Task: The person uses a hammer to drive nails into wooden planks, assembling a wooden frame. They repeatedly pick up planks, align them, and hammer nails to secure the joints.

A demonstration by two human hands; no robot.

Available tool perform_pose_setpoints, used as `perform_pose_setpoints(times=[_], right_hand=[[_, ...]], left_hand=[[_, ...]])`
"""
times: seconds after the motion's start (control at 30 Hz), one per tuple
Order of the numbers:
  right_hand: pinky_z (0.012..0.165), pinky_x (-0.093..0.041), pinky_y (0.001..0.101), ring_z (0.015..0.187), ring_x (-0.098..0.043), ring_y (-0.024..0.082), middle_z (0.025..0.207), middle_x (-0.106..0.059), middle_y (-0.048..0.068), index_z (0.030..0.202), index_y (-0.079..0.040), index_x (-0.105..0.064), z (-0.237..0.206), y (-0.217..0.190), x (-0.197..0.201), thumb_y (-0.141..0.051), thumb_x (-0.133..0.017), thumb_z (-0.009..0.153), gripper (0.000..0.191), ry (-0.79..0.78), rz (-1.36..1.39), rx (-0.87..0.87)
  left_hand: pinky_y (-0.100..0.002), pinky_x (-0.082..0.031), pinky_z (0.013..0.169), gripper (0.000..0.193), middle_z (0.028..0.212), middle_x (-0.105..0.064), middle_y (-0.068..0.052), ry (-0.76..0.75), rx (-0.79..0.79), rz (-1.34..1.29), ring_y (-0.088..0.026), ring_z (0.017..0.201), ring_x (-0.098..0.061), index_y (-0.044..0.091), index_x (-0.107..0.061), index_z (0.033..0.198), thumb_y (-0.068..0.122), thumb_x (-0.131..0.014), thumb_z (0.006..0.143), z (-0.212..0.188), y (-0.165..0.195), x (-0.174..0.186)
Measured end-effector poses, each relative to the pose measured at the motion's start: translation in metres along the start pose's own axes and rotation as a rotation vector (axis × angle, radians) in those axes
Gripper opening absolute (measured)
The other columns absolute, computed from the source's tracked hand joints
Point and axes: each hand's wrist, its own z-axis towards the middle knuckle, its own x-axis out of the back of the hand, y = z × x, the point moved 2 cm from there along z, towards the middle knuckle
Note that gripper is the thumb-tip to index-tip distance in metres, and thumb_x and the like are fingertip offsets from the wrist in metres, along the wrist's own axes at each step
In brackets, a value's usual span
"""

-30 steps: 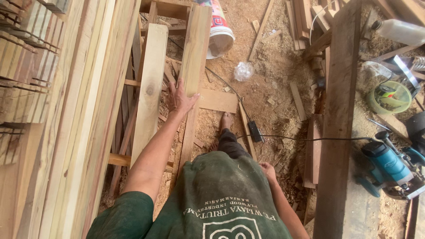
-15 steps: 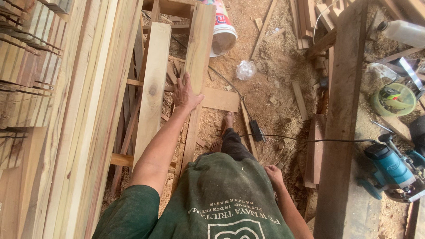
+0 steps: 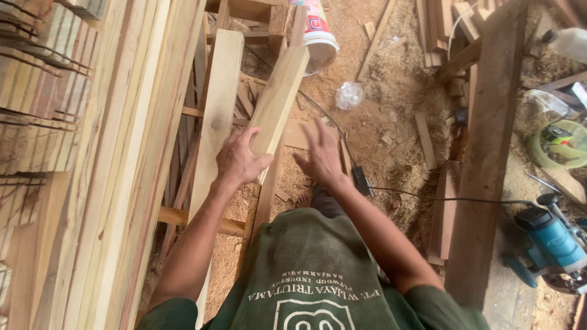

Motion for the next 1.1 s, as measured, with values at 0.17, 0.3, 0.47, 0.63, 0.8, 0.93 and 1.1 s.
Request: perform_pose_setpoints(times=[0.17, 0.3, 0.47, 0.63, 0.8, 0.93, 1.1], right_hand=[[0.122, -0.030, 0.0547, 0.144, -0.046, 0.030, 0.151, -0.053, 0.010, 0.140, -0.022, -0.048, 0.069, -0.054, 0.011, -0.041, -0.077, 0.087, 0.063, 0.085, -0.100, 0.570], [0.118, -0.031, 0.0615, 0.120, -0.063, 0.021, 0.126, -0.069, 0.006, 0.129, -0.017, -0.052, 0.100, -0.047, 0.038, -0.046, -0.074, 0.093, 0.051, 0.115, -0.030, 0.646], [0.086, -0.056, 0.0536, 0.083, -0.068, 0.025, 0.092, -0.070, 0.010, 0.109, -0.011, -0.058, 0.155, -0.021, 0.041, -0.048, -0.053, 0.097, 0.039, 0.228, 0.513, -0.004], [0.072, -0.064, 0.0473, 0.081, -0.072, 0.026, 0.091, -0.070, 0.016, 0.097, -0.003, -0.067, 0.183, 0.018, -0.004, -0.049, -0.044, 0.103, 0.052, 0.226, 0.896, -0.647], [0.080, -0.062, 0.0491, 0.088, -0.071, 0.027, 0.100, -0.073, 0.019, 0.104, 0.000, -0.070, 0.178, 0.064, -0.041, -0.047, -0.046, 0.105, 0.052, 0.171, 0.908, -0.774], [0.090, -0.059, 0.0507, 0.107, -0.068, 0.027, 0.120, -0.067, 0.018, 0.130, -0.003, -0.062, 0.193, 0.077, -0.065, -0.045, -0.046, 0.104, 0.052, 0.207, 0.805, -0.732], [0.098, -0.059, 0.0522, 0.118, -0.064, 0.029, 0.138, -0.055, 0.020, 0.155, -0.006, -0.036, 0.237, 0.067, -0.073, -0.036, -0.046, 0.107, 0.058, 0.243, 0.883, -0.539]], left_hand=[[-0.039, -0.058, 0.079, 0.078, 0.121, -0.069, -0.009, -0.162, 0.102, -0.243, -0.022, 0.097, -0.071, 0.022, -0.051, 0.146, 0.049, -0.071, 0.075, -0.032, -0.024, 0.038], [-0.038, -0.060, 0.091, 0.091, 0.115, -0.067, -0.022, -0.135, -0.083, -1.189, -0.027, 0.111, -0.067, 0.014, -0.046, 0.160, 0.068, -0.062, 0.088, -0.029, -0.068, 0.082], [-0.050, -0.054, 0.105, 0.115, 0.157, -0.040, -0.021, 0.000, -0.119, -0.852, -0.033, 0.141, -0.046, 0.011, -0.020, 0.167, 0.082, -0.059, 0.085, 0.010, -0.056, 0.029], [-0.046, -0.034, 0.121, 0.123, 0.164, -0.029, -0.025, 0.050, -0.146, -0.309, -0.036, 0.153, -0.032, -0.001, -0.016, 0.161, 0.052, -0.088, 0.076, 0.037, 0.007, -0.051], [-0.041, -0.041, 0.113, 0.130, 0.158, -0.030, -0.023, -0.066, 0.011, -0.318, -0.034, 0.145, -0.034, 0.000, -0.014, 0.157, 0.041, -0.094, 0.063, 0.060, 0.012, -0.073], [-0.046, -0.045, 0.107, 0.126, 0.148, -0.040, -0.024, 0.006, 0.033, -0.231, -0.036, 0.136, -0.044, 0.000, -0.022, 0.154, 0.040, -0.095, 0.058, 0.085, 0.008, -0.083], [-0.053, -0.041, 0.106, 0.122, 0.132, -0.047, -0.023, 0.129, -0.035, -0.130, -0.036, 0.123, -0.049, -0.001, -0.030, 0.146, 0.045, -0.094, 0.052, 0.121, -0.016, -0.080]])
